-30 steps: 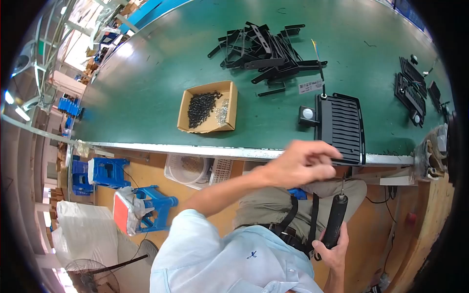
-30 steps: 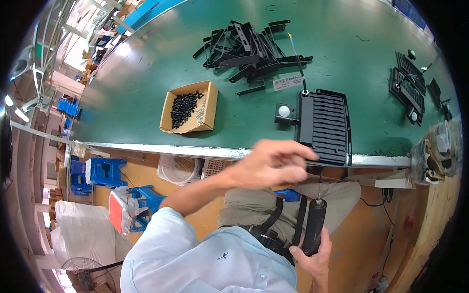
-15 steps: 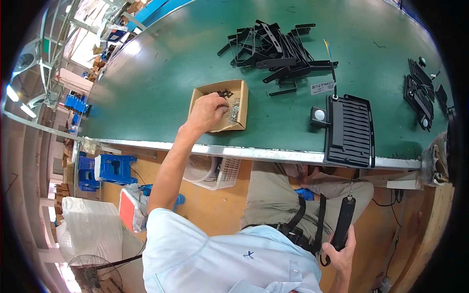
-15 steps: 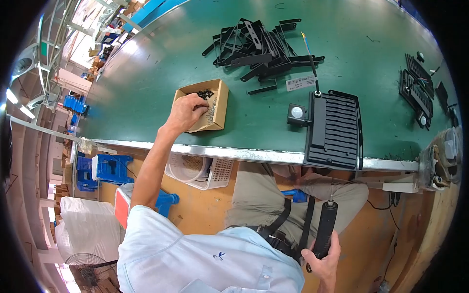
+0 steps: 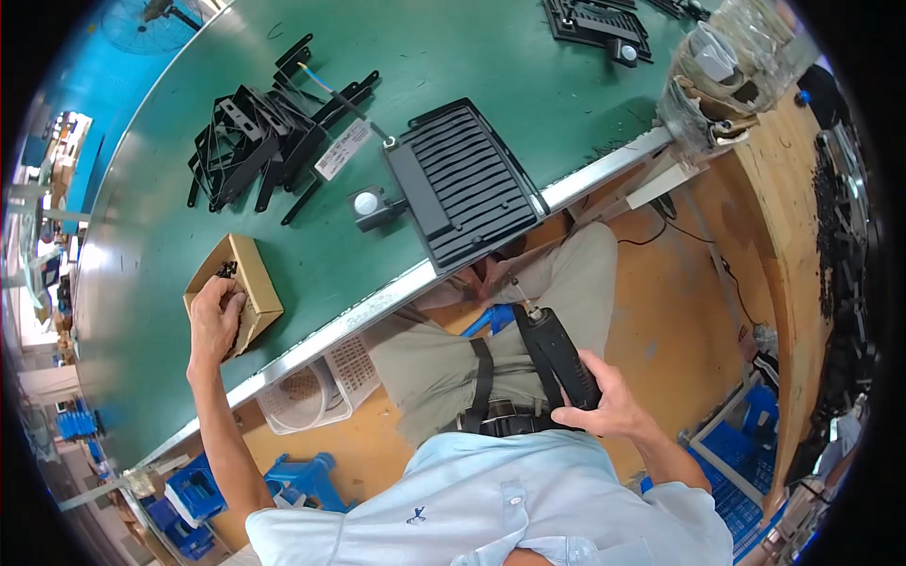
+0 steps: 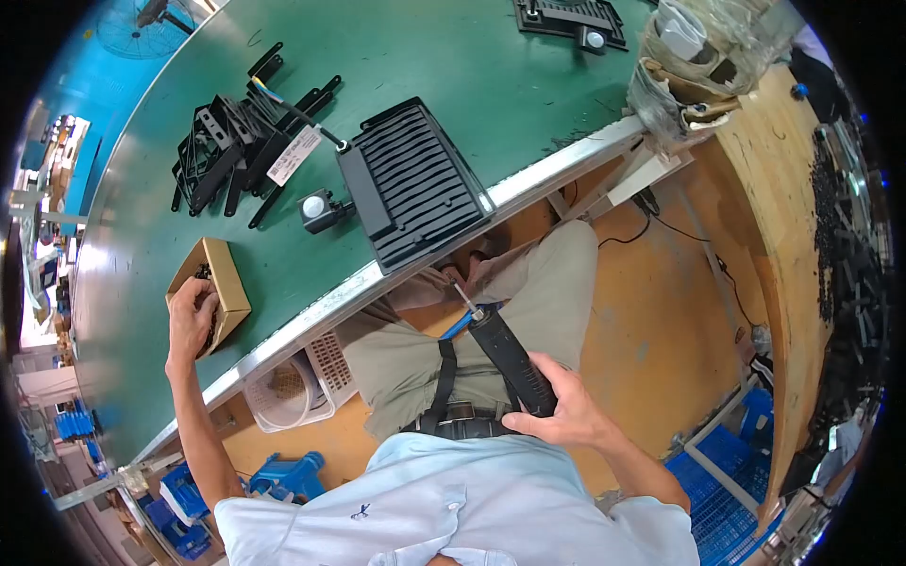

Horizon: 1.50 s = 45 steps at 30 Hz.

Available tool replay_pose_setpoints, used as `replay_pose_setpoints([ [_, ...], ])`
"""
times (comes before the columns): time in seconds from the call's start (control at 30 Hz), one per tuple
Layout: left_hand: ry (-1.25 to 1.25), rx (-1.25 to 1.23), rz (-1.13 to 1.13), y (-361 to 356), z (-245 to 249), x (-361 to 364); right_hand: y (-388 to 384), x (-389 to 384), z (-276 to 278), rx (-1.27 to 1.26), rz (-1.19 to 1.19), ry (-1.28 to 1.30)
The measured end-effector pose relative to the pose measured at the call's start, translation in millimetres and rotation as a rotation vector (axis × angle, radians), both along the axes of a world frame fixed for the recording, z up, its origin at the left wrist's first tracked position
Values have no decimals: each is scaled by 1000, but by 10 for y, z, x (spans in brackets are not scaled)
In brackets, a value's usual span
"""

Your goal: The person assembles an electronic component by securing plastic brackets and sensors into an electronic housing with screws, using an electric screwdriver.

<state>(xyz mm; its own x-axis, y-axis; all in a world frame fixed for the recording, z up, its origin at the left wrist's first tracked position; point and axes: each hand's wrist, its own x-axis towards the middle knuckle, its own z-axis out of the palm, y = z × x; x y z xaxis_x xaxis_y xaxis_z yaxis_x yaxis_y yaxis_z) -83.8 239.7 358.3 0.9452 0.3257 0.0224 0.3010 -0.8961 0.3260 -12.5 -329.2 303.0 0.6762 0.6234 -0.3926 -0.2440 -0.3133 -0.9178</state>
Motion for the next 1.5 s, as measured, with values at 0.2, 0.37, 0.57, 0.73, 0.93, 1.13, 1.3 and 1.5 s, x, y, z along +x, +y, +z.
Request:
replay_pose_setpoints([
  [0.2,-11,122,-50,-39,-40,19,-45,-9,-77,3,-14,5],
  [0.37,-93,160,-58,-13,-69,-93,23,32,-83,22,-9,-24],
  [0.57,-151,57,-34,58,-61,-162,57,-33,-126,48,-110,144],
  [0.73,-130,36,-43,49,-48,-187,99,-16,-74,85,-94,174],
  [0.93,-107,-4,-51,-25,40,-245,129,-12,-61,70,-83,162],
  [1.13,-108,125,-158,-33,6,-199,137,11,-64,25,-59,139],
  [1.3,-59,90,-113,-114,28,-165,85,46,-8,-31,-8,63],
  [1.5,-153,82,17,-182,28,-138,39,44,-17,-4,22,58],
])
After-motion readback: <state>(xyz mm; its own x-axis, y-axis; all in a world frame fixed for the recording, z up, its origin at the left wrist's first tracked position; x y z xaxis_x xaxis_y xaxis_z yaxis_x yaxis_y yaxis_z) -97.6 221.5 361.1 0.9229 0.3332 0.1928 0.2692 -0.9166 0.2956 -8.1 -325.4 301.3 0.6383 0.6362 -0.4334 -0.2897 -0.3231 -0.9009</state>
